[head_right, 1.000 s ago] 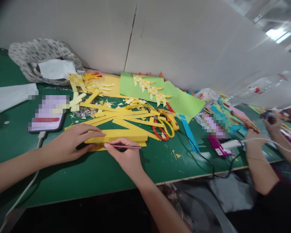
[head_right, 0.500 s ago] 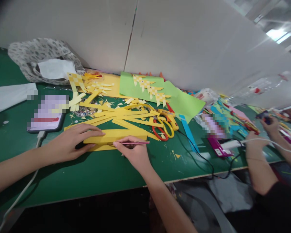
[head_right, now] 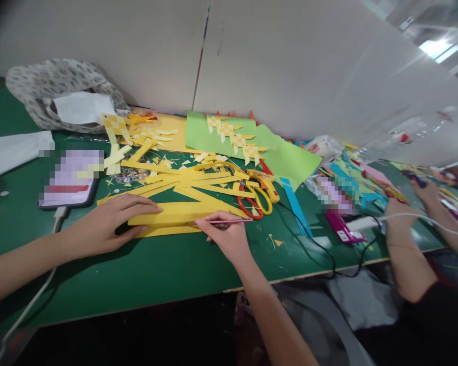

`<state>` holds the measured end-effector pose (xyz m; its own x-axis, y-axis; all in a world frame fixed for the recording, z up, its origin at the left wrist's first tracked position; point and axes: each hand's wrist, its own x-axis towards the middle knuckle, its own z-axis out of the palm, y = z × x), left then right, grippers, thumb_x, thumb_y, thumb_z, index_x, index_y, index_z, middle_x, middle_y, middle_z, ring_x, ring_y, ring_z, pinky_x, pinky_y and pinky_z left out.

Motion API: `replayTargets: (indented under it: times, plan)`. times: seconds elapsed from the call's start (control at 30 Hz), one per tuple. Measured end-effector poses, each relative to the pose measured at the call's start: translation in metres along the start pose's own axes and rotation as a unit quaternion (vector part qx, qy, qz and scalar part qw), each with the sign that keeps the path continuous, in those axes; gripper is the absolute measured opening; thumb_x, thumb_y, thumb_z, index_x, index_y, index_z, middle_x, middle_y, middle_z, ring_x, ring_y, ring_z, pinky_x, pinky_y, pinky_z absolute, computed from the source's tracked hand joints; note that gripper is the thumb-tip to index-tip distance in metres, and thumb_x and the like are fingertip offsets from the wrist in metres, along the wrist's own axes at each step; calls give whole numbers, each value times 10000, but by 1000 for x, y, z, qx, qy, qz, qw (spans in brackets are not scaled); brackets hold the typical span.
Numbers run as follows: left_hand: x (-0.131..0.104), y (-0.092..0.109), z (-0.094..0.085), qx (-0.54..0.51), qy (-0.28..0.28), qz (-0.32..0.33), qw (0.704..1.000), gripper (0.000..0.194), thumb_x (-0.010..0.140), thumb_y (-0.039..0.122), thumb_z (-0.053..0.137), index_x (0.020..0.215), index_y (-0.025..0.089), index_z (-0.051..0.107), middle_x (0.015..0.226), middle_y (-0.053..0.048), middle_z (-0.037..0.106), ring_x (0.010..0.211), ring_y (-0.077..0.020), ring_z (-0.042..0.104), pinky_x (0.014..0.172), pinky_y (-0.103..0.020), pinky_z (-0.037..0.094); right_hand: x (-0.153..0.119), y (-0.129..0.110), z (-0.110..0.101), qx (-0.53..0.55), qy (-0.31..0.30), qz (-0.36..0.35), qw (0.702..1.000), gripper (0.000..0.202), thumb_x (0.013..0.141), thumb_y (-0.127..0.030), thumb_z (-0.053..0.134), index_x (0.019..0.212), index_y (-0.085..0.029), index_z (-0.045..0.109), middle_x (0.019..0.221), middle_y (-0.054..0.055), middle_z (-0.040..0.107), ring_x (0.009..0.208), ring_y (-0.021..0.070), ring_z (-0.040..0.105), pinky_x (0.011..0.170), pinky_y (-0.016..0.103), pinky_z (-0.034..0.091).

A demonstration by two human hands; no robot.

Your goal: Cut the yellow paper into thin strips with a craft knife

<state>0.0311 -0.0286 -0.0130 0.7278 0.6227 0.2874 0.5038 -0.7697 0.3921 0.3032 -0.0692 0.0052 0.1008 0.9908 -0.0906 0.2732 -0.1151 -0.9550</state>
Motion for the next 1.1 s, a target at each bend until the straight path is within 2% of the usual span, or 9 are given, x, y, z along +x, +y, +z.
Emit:
replayTargets:
  times: [0.13, 0.27, 0.37, 0.47, 0.83, 1.1]
  plan:
    - [0, 1, 0, -3, 1, 0, 1000, 399, 896, 165, 455, 1289, 232, 477, 1247, -91, 573, 1127, -244, 531, 928, -422, 455, -8, -4, 7, 12, 17, -30, 999, 205, 635, -351, 804, 654, -189, 680, 603, 16, 677, 479, 120, 574, 462, 248, 488]
    - [1, 1, 1, -4, 7, 5, 1000, 410, 890, 144, 448, 1290, 229, 473, 1229, -89, 581, 1121, -234, 534, 928, -412, 454, -16, -9, 31, 13, -11, -50, 999, 190, 669, -337, 784, 713, -205, 655, 690, 18, 695, 601, 159, 640, 539, 272, 522]
    - [0, 0, 1, -5, 9, 7, 1000, 425, 872, 119, 443, 1283, 224, 479, 1228, -93, 576, 1124, -237, 531, 922, -410, 457, -17, -11, 48, -6, -26, -44, 999, 202, 689, -349, 768, 678, -199, 634, 637, 2, 660, 569, 141, 613, 556, 270, 514]
    - [0, -1, 1, -6, 6, 5, 1000, 427, 866, 122, 450, 1280, 221, 480, 1234, -97, 569, 1130, -244, 526, 920, -416, 458, -14, -12, 56, 2, -32, -38, 999, 211, 694, -352, 760, 665, -195, 622, 584, -15, 622, 518, 120, 574, 528, 254, 494]
    - [1, 0, 0, -9, 22, 8, 1000, 421, 872, 153, 458, 1284, 225, 500, 1209, -102, 599, 1100, -241, 560, 907, -411, 480, -10, -10, 52, 33, -38, -9, 999, 240, 668, -368, 775, 649, -197, 608, 539, -35, 588, 449, 100, 550, 444, 224, 500]
    - [1, 0, 1, -2, 12, 5, 1000, 407, 896, 167, 457, 1298, 223, 475, 1221, -99, 590, 1117, -242, 545, 924, -416, 462, -5, 0, 33, 31, -25, -14, 999, 232, 659, -341, 795, 654, -186, 623, 555, -21, 625, 436, 93, 554, 433, 214, 478]
